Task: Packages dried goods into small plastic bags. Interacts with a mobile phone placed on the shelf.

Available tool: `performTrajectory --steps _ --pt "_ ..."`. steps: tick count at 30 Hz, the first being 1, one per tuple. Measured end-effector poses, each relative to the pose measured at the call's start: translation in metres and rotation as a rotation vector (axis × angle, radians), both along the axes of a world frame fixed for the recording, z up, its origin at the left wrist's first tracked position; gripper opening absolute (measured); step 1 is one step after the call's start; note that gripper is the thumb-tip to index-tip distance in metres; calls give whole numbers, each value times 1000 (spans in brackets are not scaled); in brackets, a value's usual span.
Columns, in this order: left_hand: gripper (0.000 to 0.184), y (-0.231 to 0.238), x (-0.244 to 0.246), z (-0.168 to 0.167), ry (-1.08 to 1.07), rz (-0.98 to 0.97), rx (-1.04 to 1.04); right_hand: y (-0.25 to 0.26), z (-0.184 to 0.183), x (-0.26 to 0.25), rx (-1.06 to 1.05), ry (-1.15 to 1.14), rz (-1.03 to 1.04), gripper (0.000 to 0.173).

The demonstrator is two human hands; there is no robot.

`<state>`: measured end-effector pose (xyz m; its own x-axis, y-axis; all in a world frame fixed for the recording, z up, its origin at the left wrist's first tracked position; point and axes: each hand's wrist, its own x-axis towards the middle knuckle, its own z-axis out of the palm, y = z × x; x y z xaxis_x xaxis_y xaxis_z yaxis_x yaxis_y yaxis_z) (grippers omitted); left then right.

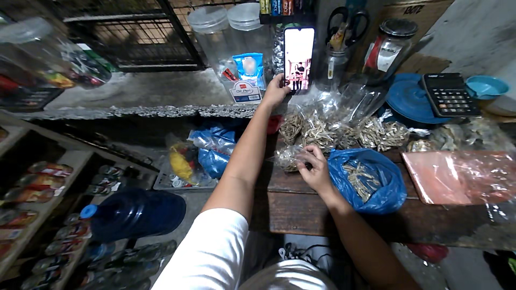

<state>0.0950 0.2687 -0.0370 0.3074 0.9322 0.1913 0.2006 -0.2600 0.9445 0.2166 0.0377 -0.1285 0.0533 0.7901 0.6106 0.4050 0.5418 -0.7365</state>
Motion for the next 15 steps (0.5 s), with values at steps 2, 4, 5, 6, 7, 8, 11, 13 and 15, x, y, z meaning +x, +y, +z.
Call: performTrajectory --steps 2,4,5,6,7,8,11,13,15 --pt "45 0 0 0 -3 -3 1 0 0 0 1 0 4 22" --pt "45 0 0 0 1 -3 2 0 0 0 2 1 4 22" --pt "45 0 0 1 7 -2 4 0 0 0 3 -1 4 22" --pt "45 0 -1 1 13 -1 6 0 0 0 1 -1 3 22" --pt "45 -1 -1 1 19 -2 4 0 0 0 -1 -2 1 22" --pt "45 -1 -1 2 26 -5 3 0 0 0 -5 -1 1 22" --pt "43 -2 -1 2 39 -5 14 -1 1 0 -20 -1 -3 22" --pt "42 -2 -1 1 35 -2 18 -1 1 0 -16 -1 -5 22" --pt "42 -1 -1 1 29 -2 16 0 0 0 -10 -2 -5 22"
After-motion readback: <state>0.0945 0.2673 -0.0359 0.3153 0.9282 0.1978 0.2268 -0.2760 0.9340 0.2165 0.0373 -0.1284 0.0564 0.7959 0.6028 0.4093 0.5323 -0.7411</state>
